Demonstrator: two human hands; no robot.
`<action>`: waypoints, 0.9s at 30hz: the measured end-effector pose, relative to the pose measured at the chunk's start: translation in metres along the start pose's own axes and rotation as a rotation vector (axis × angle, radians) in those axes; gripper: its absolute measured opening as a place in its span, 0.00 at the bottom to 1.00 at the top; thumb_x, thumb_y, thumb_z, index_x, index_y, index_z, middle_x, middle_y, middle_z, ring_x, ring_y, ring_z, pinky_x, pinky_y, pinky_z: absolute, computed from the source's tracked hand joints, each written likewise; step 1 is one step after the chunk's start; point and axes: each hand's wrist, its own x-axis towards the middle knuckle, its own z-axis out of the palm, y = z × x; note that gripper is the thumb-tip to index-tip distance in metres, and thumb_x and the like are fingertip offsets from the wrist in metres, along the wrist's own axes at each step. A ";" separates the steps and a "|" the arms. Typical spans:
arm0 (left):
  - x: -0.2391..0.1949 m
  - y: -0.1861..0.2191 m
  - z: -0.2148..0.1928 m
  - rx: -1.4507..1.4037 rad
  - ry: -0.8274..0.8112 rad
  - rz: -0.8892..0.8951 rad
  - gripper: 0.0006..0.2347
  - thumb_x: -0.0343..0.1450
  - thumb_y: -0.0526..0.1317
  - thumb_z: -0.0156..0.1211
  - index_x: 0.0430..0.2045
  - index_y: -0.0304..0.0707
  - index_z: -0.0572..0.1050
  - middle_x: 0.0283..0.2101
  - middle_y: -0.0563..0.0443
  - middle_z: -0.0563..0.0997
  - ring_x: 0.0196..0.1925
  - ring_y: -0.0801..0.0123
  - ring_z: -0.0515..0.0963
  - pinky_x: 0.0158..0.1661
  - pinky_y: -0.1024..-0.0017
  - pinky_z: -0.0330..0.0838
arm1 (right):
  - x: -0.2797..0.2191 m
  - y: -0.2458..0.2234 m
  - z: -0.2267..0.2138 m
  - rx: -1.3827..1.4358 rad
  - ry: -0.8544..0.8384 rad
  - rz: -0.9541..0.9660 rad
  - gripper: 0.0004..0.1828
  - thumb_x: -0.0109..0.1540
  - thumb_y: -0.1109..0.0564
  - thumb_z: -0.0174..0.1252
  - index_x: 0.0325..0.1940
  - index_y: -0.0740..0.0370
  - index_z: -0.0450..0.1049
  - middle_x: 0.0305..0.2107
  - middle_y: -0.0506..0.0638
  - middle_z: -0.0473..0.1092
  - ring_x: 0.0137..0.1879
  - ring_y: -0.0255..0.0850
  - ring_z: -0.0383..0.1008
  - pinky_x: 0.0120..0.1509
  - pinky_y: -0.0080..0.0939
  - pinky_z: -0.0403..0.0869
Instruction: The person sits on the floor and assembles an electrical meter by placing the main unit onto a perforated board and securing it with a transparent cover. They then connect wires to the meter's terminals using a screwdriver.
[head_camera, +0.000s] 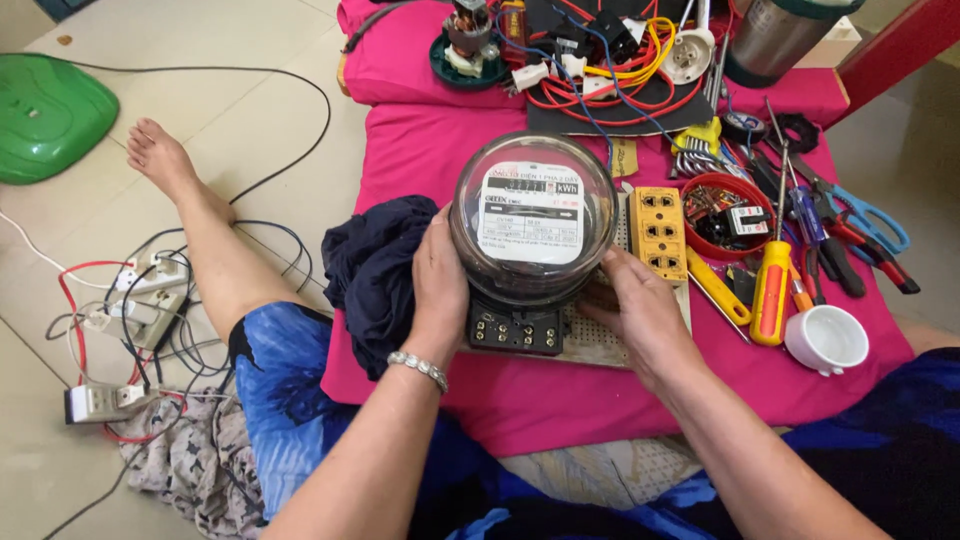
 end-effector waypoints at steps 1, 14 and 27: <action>0.001 0.003 0.001 -0.002 0.002 -0.005 0.22 0.79 0.46 0.34 0.56 0.35 0.77 0.57 0.31 0.79 0.64 0.43 0.74 0.67 0.54 0.60 | 0.003 0.002 -0.003 -0.005 -0.001 0.004 0.26 0.71 0.51 0.42 0.71 0.64 0.65 0.71 0.67 0.56 0.80 0.65 0.46 0.67 0.76 0.65; 0.068 -0.024 0.025 -0.285 0.013 -0.498 0.20 0.62 0.52 0.65 0.37 0.32 0.84 0.36 0.42 0.83 0.43 0.57 0.82 0.44 0.57 0.76 | 0.048 0.020 0.003 0.047 0.058 -0.171 0.26 0.71 0.50 0.50 0.71 0.63 0.65 0.67 0.62 0.62 0.78 0.55 0.52 0.79 0.64 0.51; 0.065 0.002 0.030 -0.450 -0.050 -0.463 0.15 0.63 0.45 0.63 0.38 0.39 0.84 0.34 0.49 0.81 0.39 0.65 0.82 0.38 0.66 0.78 | 0.060 0.026 -0.002 0.046 0.011 -0.262 0.20 0.72 0.56 0.47 0.69 0.60 0.67 0.61 0.58 0.67 0.73 0.51 0.61 0.78 0.57 0.53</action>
